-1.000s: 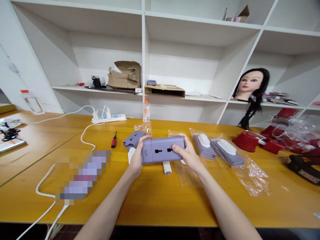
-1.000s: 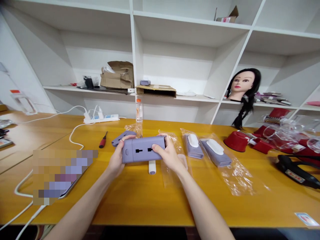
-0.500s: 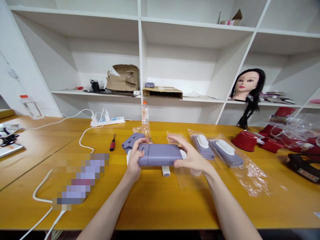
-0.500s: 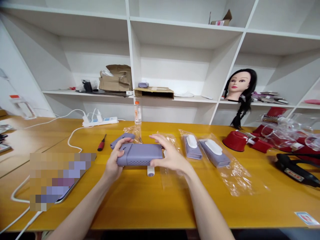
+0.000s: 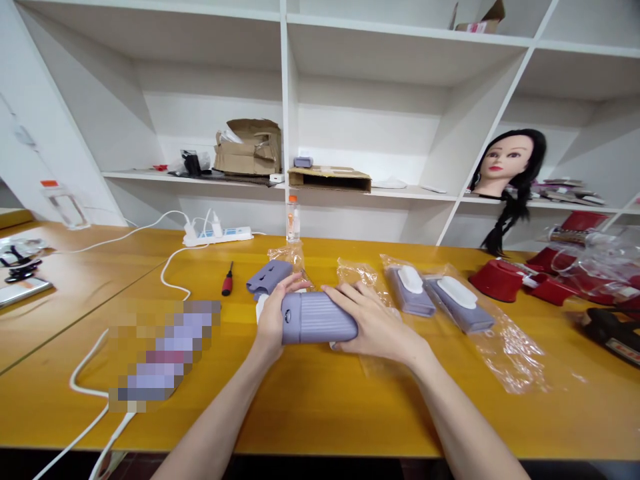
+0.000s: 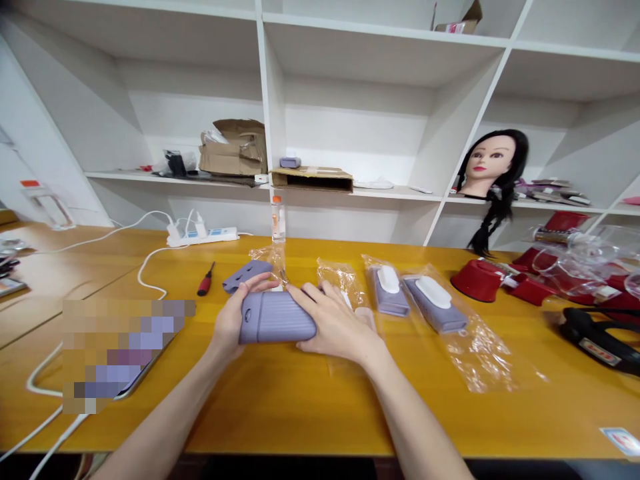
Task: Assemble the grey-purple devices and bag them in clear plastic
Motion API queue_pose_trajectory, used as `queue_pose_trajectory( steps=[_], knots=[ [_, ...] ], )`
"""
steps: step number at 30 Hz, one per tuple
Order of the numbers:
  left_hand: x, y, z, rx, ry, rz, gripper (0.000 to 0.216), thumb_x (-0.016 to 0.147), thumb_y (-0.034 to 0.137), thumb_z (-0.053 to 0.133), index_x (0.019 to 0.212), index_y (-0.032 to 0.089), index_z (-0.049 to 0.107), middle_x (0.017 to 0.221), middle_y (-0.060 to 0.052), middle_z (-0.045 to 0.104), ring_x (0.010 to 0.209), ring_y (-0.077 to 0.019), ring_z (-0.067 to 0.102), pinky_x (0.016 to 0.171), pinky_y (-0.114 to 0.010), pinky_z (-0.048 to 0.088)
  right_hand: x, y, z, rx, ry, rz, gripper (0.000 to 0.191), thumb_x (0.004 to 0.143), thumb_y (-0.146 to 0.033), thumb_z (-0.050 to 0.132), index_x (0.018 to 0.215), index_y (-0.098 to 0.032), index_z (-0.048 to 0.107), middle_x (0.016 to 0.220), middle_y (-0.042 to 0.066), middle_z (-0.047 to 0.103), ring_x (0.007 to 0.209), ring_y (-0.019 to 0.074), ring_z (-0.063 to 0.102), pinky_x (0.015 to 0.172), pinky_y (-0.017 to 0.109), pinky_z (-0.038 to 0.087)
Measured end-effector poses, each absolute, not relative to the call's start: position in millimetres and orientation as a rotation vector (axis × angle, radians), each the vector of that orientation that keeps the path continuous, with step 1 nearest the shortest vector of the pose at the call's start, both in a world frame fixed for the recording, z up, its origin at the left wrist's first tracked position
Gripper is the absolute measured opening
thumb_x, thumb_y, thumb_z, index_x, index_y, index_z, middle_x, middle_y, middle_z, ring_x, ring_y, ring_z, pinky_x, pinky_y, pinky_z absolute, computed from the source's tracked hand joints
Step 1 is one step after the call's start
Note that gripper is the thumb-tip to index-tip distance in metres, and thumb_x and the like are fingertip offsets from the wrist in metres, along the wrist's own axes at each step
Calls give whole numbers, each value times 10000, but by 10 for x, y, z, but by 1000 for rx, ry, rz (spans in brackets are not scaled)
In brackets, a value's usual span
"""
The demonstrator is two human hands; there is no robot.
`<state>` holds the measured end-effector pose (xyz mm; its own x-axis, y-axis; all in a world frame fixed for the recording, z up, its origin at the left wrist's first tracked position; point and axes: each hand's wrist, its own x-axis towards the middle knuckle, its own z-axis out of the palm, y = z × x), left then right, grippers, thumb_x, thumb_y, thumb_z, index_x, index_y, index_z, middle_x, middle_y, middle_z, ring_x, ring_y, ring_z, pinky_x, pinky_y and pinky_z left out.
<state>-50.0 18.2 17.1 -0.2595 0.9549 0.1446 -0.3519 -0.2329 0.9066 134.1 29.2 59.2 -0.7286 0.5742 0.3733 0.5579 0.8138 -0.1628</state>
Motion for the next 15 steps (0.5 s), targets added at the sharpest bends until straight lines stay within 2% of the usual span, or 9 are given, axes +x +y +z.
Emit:
queue_pose_trajectory(
  steps=[6,15],
  knots=[
    [-543,195,107,1091,1051,1716,459,810,483,370,1020,134,582,967,-87,674,955,-221,579,904,-344,369,1330,259,593,-871,-2627,1,850,622,-312,688,1361,-283,269,1178,61,486,1098,305,374,922,480,346],
    [-521,196,65,1183,1067,1764,396,831,450,343,944,152,578,944,-83,655,970,-226,565,913,-352,355,1331,297,581,-845,-2642,-18,857,618,-299,683,1362,-287,259,1186,53,482,1080,301,365,912,477,356]
  ],
)
